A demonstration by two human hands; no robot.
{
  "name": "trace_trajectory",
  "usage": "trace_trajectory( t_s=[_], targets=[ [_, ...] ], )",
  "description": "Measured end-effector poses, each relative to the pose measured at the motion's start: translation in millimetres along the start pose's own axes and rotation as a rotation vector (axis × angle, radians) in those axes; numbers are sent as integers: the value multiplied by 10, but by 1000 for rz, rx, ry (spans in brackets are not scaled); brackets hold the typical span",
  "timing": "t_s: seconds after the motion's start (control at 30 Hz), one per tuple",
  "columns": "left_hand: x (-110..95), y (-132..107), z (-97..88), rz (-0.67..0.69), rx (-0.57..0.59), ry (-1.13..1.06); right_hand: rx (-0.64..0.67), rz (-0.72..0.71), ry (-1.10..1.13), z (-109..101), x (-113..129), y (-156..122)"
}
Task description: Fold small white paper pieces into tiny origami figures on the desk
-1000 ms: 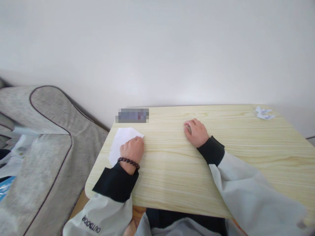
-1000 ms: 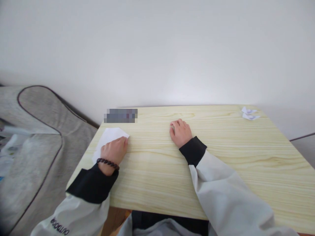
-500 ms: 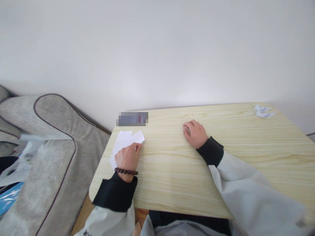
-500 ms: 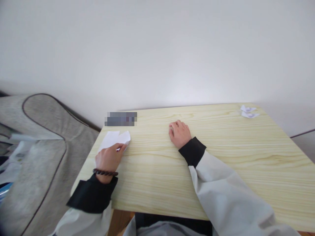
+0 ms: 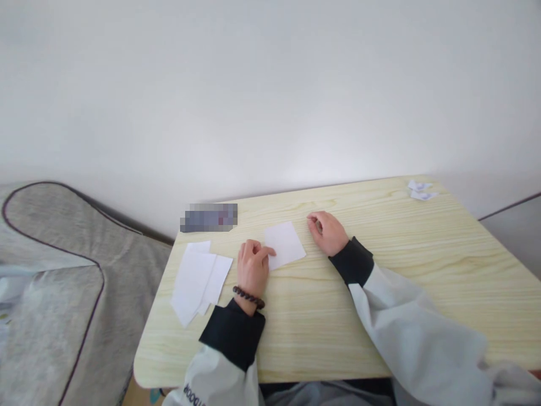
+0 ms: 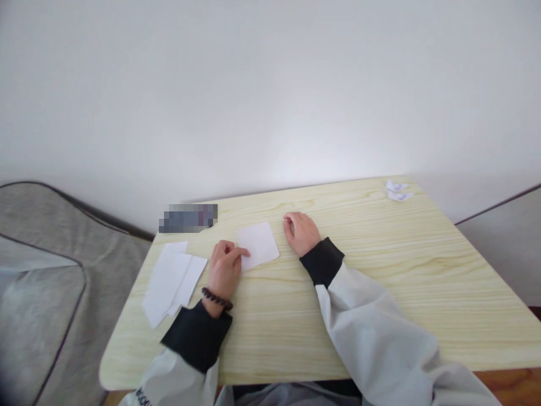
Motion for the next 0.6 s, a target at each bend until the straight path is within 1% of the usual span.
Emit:
trace_trajectory(
  t_s=[0.03,0.1,0.2,0.27,0.33,0.43,0.5,0.53,0.57,0.6],
  targets=[
    [9,93,110,8,46,-54,-14,17,-14,-30,-49,13],
    [17,278,244,26,74,-109,-28,31,-38,-60,-117,27],
    [-24,521,361,79,91,-212,-22,-6,-70,-39,-109,30],
    [-22,651,413,64,92,-291,-46,8,-96,-43,-105,31],
    [26,753,441,0,68,-360,-90,51,-115,-73,-119,46],
    [158,855,509,-149,56,-464,-98,78,-101,-68,-121,124],
    [240,901,557,-234,51,-608,-28,67,-20,12,-113,218],
    [269,918,587,-268,54,-708,-5,89,27,45,-134,268],
    [288,932,615,-294,62,-787,10,118,73,73,-162,316],
    [293,941,648,-309,88,-825,-4,140,111,77,-184,361]
  ],
)
Point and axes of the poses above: each hand's wrist, its own y-axis towards the middle knuckle, its own z-axis out of the palm, x = y × z, the point moved 9 cm from there along y, towards the middle knuckle, and after that the axes turned 3 degrees about y, right-handed, at the moved point
